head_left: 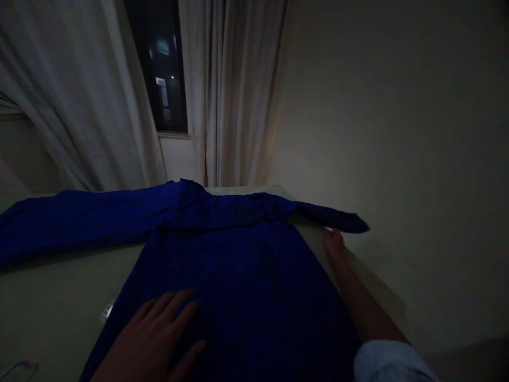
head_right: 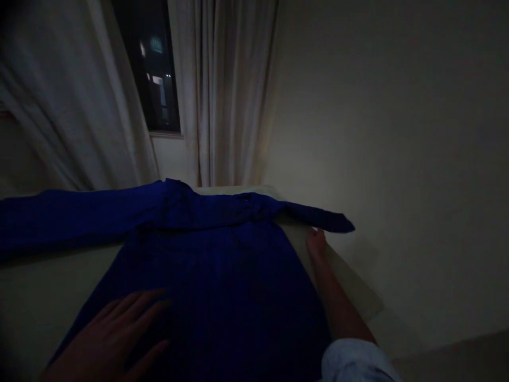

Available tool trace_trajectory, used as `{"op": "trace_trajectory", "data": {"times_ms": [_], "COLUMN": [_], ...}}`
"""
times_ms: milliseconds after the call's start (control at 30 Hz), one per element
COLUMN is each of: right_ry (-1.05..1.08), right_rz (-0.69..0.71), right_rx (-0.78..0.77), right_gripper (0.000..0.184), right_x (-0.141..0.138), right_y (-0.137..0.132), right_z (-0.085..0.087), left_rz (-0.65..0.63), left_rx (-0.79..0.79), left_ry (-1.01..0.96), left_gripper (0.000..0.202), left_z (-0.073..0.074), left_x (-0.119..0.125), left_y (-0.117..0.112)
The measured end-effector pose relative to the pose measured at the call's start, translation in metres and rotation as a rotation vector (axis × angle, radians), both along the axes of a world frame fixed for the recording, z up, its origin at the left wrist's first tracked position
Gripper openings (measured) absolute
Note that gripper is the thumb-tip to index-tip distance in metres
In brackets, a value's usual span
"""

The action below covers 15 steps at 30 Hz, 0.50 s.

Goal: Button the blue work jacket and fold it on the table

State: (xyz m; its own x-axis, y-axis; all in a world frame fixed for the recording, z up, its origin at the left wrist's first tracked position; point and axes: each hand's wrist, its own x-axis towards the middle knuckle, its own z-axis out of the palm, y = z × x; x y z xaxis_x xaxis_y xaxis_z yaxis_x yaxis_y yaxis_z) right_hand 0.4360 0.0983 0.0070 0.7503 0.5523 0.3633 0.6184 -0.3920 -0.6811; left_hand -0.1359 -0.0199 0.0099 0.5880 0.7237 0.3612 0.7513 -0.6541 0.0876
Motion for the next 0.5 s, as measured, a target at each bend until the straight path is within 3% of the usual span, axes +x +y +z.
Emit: {"op": "trace_trajectory", "data": {"times_ms": [67,133,200,267,333,400,433,500], "right_ry": [0.024,0.024,-0.001,-0.041,-0.065,-0.070,-0.069,-0.066], "right_rz": [0.050,0.132,0.190,0.221,0.238,0.249,0.252,0.258], "right_rx": [-0.005,-0.011,-0.033,-0.064,-0.081,-0.079,-0.075,-0.065], "right_gripper": [0.056,0.057,0.054,0.050,0.046,0.043,0.042,0.041], "right_x": [-0.001,-0.004,-0.007,-0.006,-0.003,0.000,0.002,0.003], "right_y": [-0.012,-0.014,-0.012,-0.010,-0.010,-0.010,-0.010,-0.010], "right_z": [-0.019,-0.031,-0.036,-0.038,-0.039,-0.042,-0.043,-0.045], "left_rz": [-0.046,-0.027,0.037,0.114,0.161,0.169,0.163,0.165], "left_rx": [-0.091,-0.139,-0.180,-0.259,-0.330,-0.351,-0.341,-0.296], "left_ry": [-0.004,-0.007,-0.010,-0.021,-0.043,-0.078,-0.102,-0.174], "left_gripper": [0.048,0.046,0.050,0.053,0.053,0.048,0.045,0.044], "left_z": [0.031,0.043,0.037,0.018,0.000,-0.008,-0.006,0.014], "left_x": [0.051,0.100,0.141,0.170,0.187,0.193,0.190,0.173], "left_y": [0.041,0.088,0.133,0.170,0.195,0.213,0.220,0.236]}}
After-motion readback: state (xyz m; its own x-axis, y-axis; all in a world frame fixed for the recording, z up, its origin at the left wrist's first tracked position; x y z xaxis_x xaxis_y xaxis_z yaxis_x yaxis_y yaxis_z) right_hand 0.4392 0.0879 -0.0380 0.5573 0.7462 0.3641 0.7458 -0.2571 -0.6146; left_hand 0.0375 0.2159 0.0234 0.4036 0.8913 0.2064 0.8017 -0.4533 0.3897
